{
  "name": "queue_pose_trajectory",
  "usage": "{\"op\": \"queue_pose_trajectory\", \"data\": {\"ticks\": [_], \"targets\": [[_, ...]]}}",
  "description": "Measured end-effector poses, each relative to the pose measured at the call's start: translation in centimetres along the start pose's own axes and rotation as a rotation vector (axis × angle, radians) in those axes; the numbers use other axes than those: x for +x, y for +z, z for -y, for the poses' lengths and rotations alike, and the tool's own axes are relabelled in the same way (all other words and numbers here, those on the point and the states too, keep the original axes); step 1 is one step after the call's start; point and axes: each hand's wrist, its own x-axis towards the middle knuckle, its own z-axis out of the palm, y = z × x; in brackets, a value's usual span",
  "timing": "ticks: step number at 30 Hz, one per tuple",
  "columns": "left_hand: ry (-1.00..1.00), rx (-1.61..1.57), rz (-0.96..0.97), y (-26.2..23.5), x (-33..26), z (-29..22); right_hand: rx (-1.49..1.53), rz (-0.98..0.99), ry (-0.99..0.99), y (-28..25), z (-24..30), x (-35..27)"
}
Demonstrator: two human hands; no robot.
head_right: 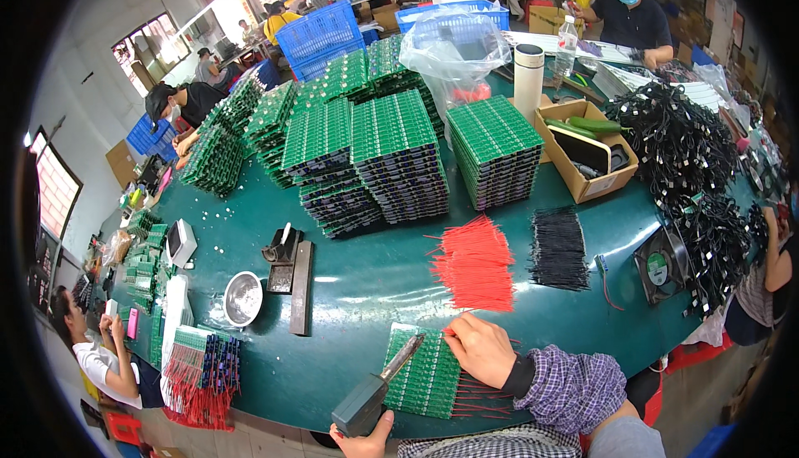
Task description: The person places a wired circuit board onto a stack, takes a fresh circuit board from a pile, and solders wires onto it using a soldering gun.
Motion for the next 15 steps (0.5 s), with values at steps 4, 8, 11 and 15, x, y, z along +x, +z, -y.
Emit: {"op": "queue_pose_trajectory", "data": {"ticks": [4,8,11,15], "targets": [[-0.015,-0.017,-0.018,-0.1,0.0,0.2,-0.004,0.024,-0.004,-0.3,-0.1,-0.1],[-0.017,-0.004,-0.007,-0.4,0.1,0.8,0.007,0.06,-0.015,-1.8,0.2,0.0],[-0.01,0.042,0.024,-0.7,0.3,0.7,-0.038,0.066,-0.073,-3.5,1.6,0.9],[-0.03,-0.037,-0.039,-0.6,-0.2,0.7,-0.073,0.153,-0.148,-3.7,0.2,1.5]]}}
